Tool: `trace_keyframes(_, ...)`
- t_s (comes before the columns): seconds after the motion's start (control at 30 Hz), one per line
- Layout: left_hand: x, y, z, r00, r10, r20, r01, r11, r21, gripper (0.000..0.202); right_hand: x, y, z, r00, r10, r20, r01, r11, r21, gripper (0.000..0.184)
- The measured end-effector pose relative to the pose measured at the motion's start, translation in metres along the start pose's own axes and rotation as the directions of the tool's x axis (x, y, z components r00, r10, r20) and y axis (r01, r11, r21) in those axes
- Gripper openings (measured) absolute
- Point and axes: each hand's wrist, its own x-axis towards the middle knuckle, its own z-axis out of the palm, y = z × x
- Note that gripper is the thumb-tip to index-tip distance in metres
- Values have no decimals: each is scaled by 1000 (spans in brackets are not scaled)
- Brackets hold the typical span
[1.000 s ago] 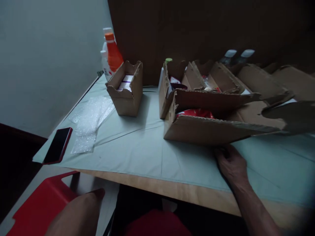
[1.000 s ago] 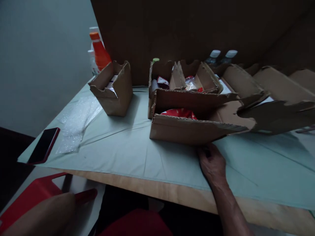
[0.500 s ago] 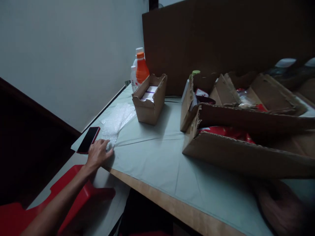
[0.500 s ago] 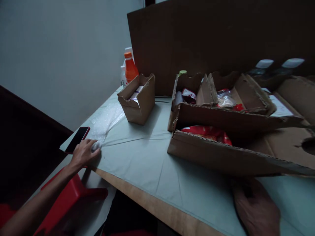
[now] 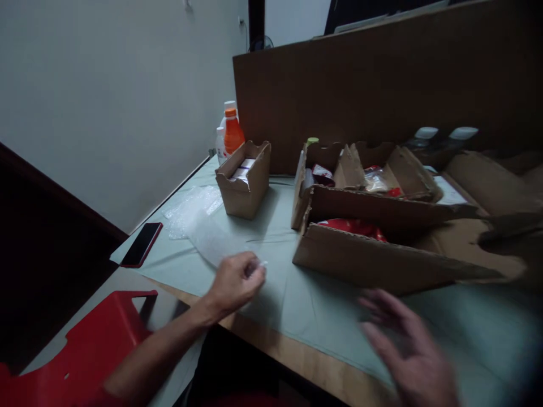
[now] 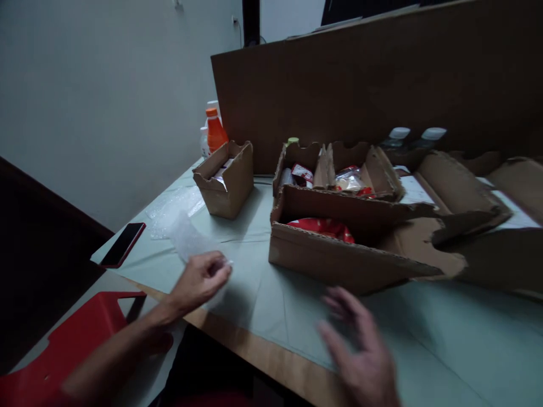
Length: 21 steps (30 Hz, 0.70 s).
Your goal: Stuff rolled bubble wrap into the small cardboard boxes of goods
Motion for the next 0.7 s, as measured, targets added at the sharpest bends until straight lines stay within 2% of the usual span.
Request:
trace_keyframes(0.07, -1, 23, 44, 989, -26, 148, 52, 983, -175, 24, -10, -22, 20, 957, -28, 287, -31, 980, 198, 88)
trace_keyframes(0.1, -4, 31, 63, 974, -21, 224, 78, 965, -249, 21, -11, -28, 30, 933, -35, 359, -60, 967, 249, 89)
trace_keyframes(0.13, -8, 38, 77, 959, -3, 285, 94, 947, -306, 21, -10, -30, 37, 925, -21, 379, -93, 955, 280, 82)
trace_keyframes(0.2, -19, 45, 96, 945, 64, 320, 55, 935, -351, 27, -4, -25, 42, 954, 57, 293, -140, 952, 271, 61)
trace_keyframes(0.27, -31, 43, 102, 954, 157, 254, -78, 952, -296, 32, 4, -14, 35, 981, 137, 134, -162, 967, 196, 47)
trace_keyframes(0.37, -44, 25, 101, 929, 338, 153, -320, 939, -129, 29, 8, 4, 6, 985, 171, -12, -170, 984, 51, 41)
trace_keyframes(0.43, -47, 8, 98, 898, 413, 148, -415, 910, -22, 26, 4, 17, -20, 981, 181, -70, -184, 982, -36, 41)
trace_keyframes(0.5, -48, -7, 97, 878, 444, 179, -461, 885, 64, 24, -4, 33, -48, 969, 191, -158, -215, 964, -154, 46)
trace_keyframes(0.6, -46, -17, 97, 859, 464, 216, -495, 861, 118, 23, -16, 55, -84, 952, 100, -289, -213, 896, -390, 58)
trace_keyframes(0.67, -44, -15, 98, 845, 495, 202, -524, 842, 130, 24, -22, 59, -95, 935, -69, -347, -136, 835, -533, 59)
trace_keyframes(0.7, -42, -12, 100, 837, 515, 187, -541, 831, 133, 24, -24, 55, -93, 924, -167, -345, -71, 810, -582, 54)
